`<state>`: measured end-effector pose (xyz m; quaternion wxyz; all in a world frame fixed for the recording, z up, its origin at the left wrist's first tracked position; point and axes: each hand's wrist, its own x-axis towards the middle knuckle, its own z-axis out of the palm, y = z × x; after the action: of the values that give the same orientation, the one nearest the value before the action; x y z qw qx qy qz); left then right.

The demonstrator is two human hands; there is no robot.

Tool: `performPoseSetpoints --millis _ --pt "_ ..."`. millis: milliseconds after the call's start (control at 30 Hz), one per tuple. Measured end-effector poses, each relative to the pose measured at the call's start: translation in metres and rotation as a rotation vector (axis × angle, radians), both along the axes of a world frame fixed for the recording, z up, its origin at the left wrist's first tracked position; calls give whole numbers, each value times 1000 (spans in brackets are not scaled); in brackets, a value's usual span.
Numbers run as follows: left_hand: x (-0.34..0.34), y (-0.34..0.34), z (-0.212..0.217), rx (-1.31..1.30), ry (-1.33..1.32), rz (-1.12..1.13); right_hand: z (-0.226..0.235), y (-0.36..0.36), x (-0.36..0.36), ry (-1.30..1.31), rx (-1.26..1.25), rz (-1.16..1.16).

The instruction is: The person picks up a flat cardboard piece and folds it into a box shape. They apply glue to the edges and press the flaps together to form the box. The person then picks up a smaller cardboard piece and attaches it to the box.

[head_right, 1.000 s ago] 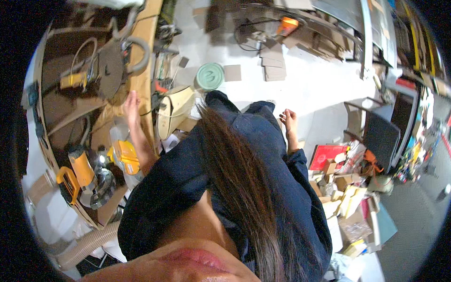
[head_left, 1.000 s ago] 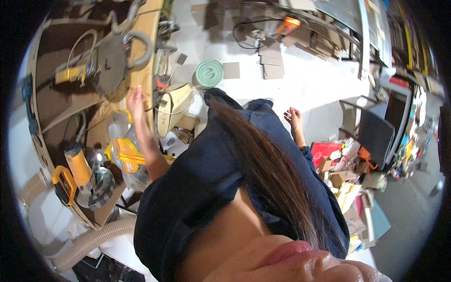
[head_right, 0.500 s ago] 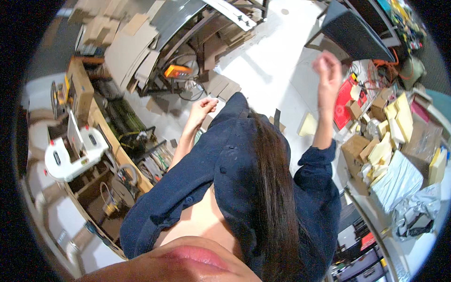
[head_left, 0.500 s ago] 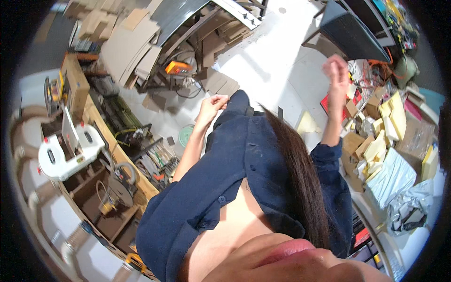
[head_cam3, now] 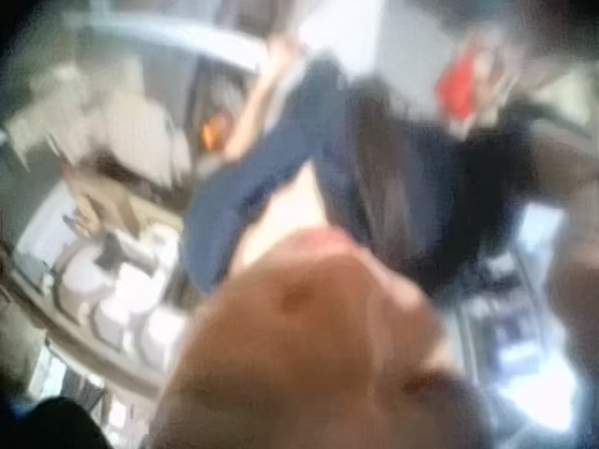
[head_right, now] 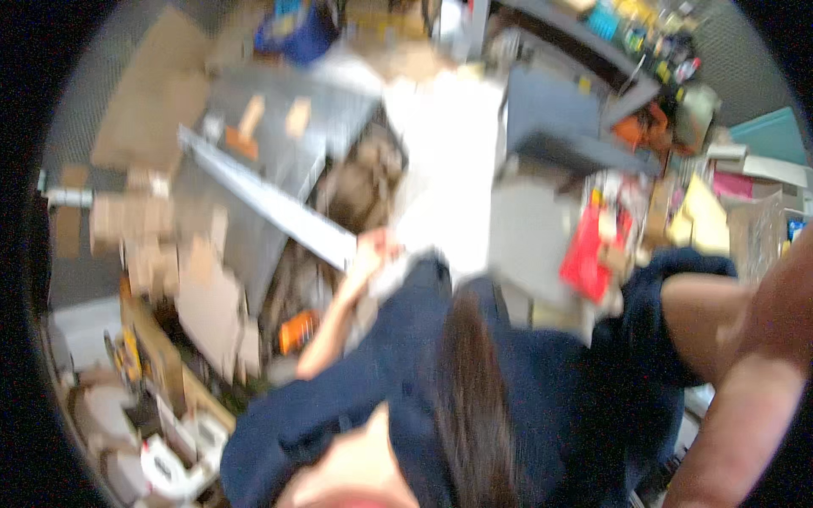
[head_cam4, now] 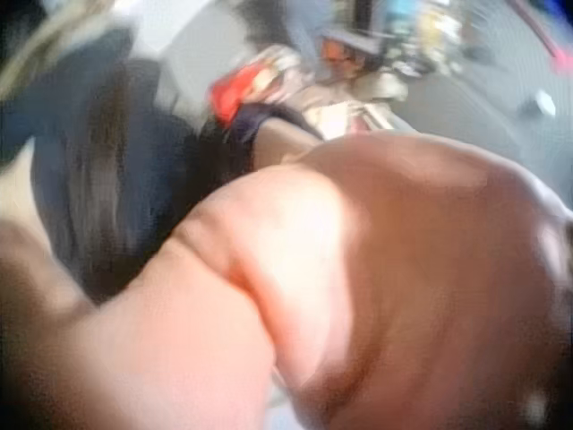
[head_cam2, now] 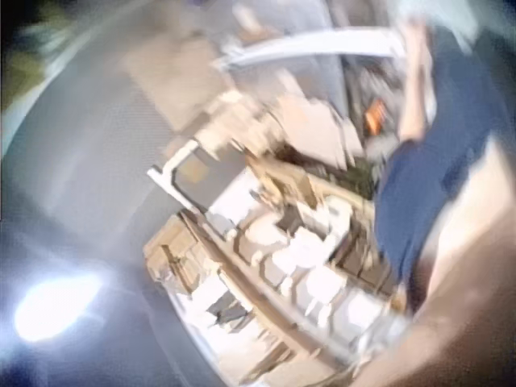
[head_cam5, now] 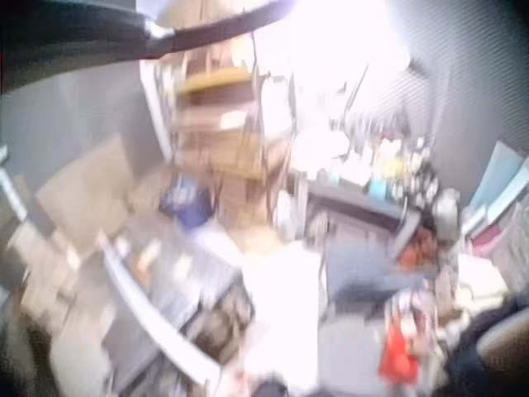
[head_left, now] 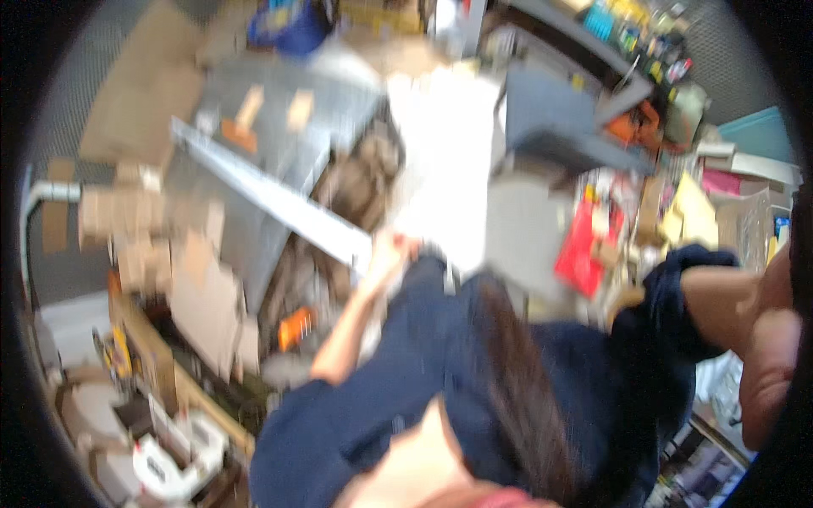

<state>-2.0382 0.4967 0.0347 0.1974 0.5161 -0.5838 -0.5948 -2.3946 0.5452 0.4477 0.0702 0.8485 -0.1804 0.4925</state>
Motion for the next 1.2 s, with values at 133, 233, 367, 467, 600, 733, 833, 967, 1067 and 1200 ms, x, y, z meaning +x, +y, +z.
performPoseSetpoints --millis 133,233,367,467,600,733,833,967,1067,1200 --pt "-70 -131 32 -144 67 -48 24 -68 -72 31 -90 -96" --pt "-147 -214 58 -149 39 -61 18 -115 -125 8 -81 -183" --pt "-245 -307 62 -111 97 -105 17 -162 -194 -77 -110 -249" --pt "-299 -345 54 -1 155 -110 12 -205 -246 -190 -90 -312" --pt "-365 -415 67 42 102 -119 -42 -264 -317 -615 77 -574" --pt "-425 -512 33 125 71 -192 -202 -323 -359 -1221 548 -913" --pt "-475 -601 -1 122 29 -366 -304 -375 -346 -1435 687 -1035" --pt "-565 -719 11 36 -17 -528 -382 -450 -336 -1538 836 -1183" --pt "-617 -795 10 37 88 -608 -382 -522 -337 -1801 900 -1107" --pt "-670 -862 43 23 121 -646 -372 -592 -364 -1708 951 -1017"
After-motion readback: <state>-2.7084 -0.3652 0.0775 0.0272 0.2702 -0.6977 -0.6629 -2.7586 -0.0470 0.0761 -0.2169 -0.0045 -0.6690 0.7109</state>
